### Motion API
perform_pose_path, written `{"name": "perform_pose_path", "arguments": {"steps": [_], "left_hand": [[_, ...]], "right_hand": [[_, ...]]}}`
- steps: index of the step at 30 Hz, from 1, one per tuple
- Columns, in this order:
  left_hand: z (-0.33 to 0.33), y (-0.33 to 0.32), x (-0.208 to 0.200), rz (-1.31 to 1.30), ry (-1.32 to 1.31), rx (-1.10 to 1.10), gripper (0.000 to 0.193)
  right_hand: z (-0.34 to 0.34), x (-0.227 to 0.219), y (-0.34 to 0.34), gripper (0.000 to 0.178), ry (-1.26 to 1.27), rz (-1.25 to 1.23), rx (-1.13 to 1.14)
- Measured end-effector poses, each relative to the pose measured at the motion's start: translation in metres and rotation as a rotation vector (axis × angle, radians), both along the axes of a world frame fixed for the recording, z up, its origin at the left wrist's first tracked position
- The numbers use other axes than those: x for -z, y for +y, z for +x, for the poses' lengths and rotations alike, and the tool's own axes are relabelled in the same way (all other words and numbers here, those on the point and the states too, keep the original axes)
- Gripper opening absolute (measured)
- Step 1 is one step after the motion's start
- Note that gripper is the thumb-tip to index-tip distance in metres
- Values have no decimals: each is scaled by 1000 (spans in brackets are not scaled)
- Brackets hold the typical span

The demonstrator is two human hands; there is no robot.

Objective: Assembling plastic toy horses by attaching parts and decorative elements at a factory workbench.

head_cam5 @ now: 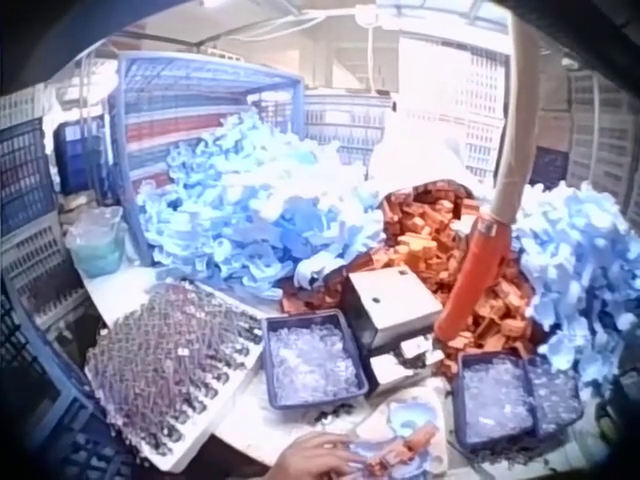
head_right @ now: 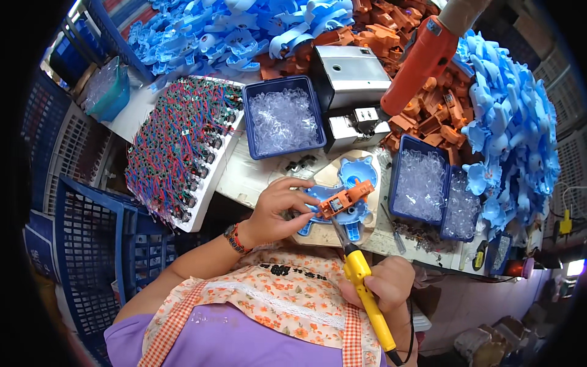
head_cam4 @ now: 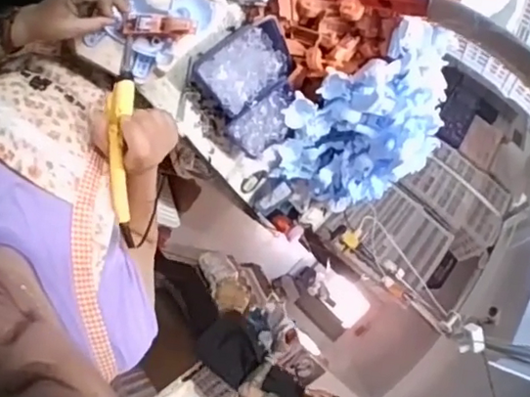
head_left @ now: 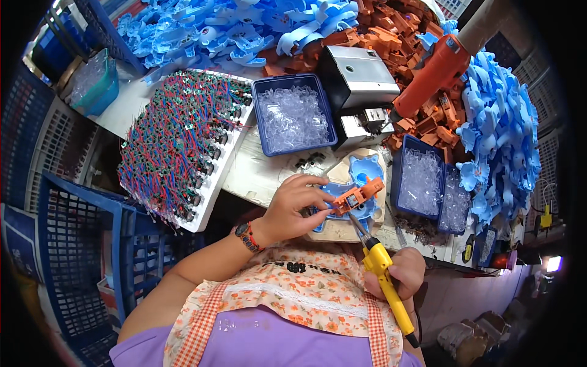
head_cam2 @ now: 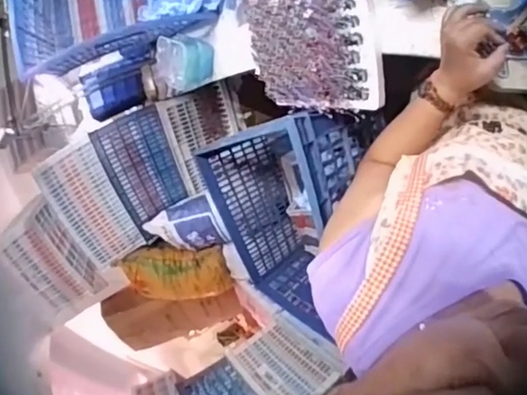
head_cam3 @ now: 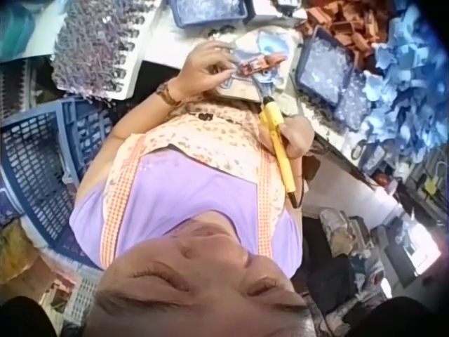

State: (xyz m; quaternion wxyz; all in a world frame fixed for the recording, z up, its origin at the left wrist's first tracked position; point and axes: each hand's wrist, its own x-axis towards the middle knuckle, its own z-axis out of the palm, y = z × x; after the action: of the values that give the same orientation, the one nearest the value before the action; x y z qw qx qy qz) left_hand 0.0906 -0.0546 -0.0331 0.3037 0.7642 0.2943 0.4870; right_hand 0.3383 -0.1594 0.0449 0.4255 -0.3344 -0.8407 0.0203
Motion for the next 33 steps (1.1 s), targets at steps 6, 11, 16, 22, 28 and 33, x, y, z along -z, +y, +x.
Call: {"name": "perform_pose_path", "arguments": {"steps": [6,11,16,22,28,33], "left_hand": [[0,0,-1,18,16,12,7],[1,0,-2,20,21,12,7],[2,-1,-3,1,32,-5,7],[3,1,-2,9,34,-3,7],[2,-2,-4,17,62,-22,7],[4,-1,-3,14,55,-27,7]], "right_hand": [[-8,-1,2,48,-57,-16,2],[-11,2,4,48,-67,-9,8],[-14,6,8,49,-48,39,6],[-19,7,11,45,-20,73,21],[-17,-1,9,54,-140,17,13],[-17,3,8,52,-114,49,5]]}}
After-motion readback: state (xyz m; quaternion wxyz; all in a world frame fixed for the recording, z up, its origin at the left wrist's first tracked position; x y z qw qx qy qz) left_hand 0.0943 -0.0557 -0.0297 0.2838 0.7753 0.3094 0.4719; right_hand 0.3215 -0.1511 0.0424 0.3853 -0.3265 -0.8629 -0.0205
